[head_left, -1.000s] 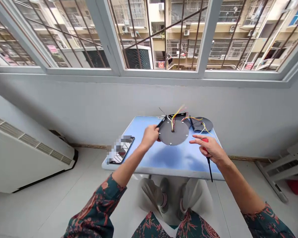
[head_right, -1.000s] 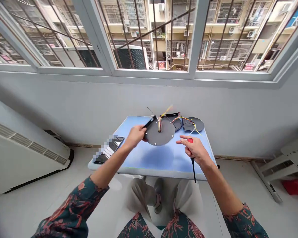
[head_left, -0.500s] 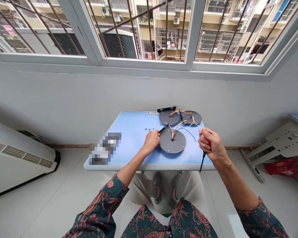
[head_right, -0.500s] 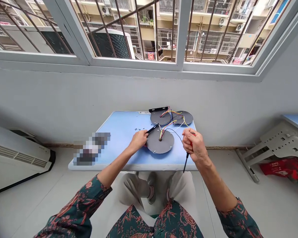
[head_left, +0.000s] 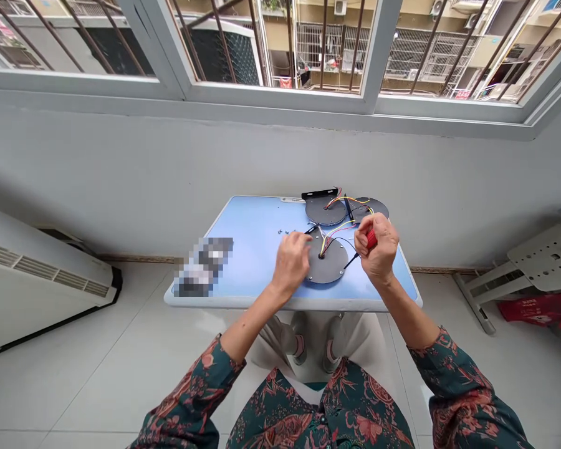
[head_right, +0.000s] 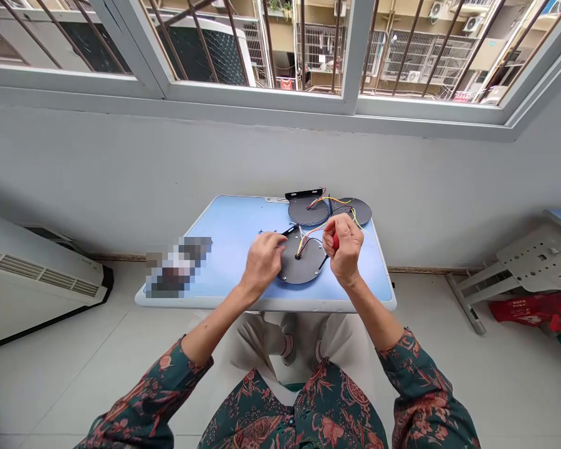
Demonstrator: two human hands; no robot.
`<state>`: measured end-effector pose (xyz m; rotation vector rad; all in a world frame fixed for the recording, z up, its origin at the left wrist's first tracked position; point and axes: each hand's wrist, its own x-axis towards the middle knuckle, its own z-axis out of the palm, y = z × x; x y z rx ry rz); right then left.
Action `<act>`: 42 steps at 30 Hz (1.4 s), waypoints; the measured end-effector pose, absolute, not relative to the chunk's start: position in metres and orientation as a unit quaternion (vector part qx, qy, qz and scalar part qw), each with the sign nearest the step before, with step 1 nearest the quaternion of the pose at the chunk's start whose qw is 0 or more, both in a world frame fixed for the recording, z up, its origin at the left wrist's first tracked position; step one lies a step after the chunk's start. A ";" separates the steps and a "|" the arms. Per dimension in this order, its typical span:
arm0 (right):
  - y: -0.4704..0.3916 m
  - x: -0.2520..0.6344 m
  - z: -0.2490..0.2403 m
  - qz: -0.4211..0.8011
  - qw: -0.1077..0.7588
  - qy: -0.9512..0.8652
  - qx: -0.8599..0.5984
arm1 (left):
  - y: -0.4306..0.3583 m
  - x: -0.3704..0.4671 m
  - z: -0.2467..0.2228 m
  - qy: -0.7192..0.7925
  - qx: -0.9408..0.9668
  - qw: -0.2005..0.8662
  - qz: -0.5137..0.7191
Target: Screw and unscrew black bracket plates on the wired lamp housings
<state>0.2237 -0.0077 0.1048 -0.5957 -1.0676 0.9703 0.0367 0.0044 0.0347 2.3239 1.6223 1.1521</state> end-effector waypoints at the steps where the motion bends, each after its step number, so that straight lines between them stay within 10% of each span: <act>1: -0.007 0.222 0.105 0.440 0.707 -0.483 -0.269 | 0.000 0.042 0.032 0.488 0.770 0.073 0.405; 13: -0.011 0.221 0.104 0.452 0.699 -0.483 -0.273 | 0.005 0.070 0.016 0.342 0.810 0.276 0.388; 42: -0.013 0.208 0.104 0.468 0.642 -0.529 -0.297 | 0.003 0.072 0.020 0.364 0.815 0.286 0.348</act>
